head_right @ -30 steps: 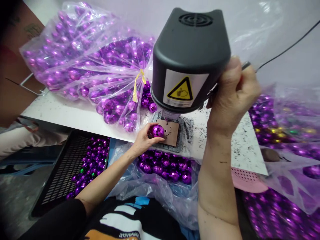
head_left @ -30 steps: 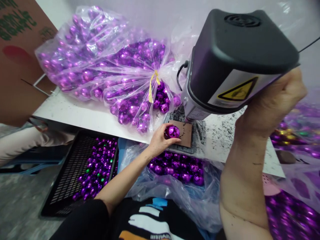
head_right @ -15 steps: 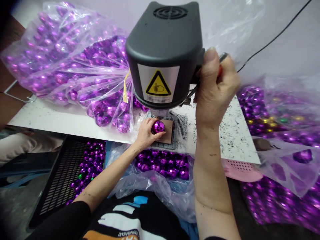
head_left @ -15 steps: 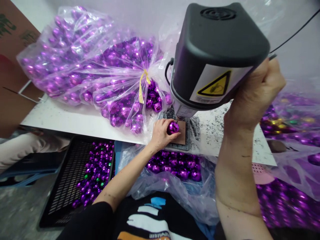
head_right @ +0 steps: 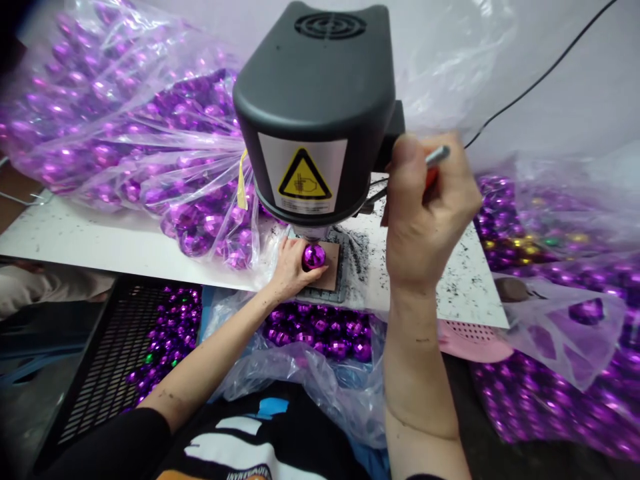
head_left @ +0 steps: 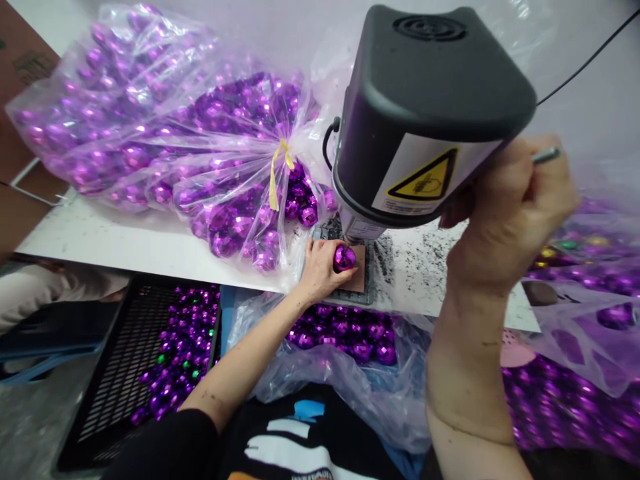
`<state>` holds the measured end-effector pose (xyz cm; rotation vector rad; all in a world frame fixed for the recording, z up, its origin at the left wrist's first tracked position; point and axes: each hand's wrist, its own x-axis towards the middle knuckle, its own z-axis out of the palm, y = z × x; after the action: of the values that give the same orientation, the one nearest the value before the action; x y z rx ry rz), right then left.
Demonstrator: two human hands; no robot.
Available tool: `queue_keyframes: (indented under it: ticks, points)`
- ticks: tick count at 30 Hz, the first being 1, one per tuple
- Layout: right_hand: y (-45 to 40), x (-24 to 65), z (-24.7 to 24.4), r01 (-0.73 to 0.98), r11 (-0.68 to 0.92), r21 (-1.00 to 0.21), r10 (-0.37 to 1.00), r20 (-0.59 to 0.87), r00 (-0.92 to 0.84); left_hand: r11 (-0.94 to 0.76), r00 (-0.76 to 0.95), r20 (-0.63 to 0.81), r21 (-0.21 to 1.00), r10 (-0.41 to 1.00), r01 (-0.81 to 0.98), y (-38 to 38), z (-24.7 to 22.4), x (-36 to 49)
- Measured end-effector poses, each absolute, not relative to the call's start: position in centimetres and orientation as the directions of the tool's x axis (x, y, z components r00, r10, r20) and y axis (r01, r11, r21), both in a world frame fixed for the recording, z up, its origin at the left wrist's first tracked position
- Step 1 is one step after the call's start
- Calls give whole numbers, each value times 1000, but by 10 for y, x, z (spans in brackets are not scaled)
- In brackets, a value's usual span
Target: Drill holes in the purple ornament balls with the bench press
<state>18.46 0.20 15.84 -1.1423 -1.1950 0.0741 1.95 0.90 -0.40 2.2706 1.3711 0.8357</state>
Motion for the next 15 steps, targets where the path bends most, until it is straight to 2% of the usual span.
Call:
queue_keyframes:
  ticks: [7, 15]
  points:
    - [-51, 171, 140, 663, 337, -668, 635, 681, 364, -474, 358, 311, 575, 880, 667, 9, -7, 20]
    - [-40, 164, 112, 644, 467, -606, 446, 790, 420, -482, 340, 342, 574, 876, 662, 10, -10, 20]
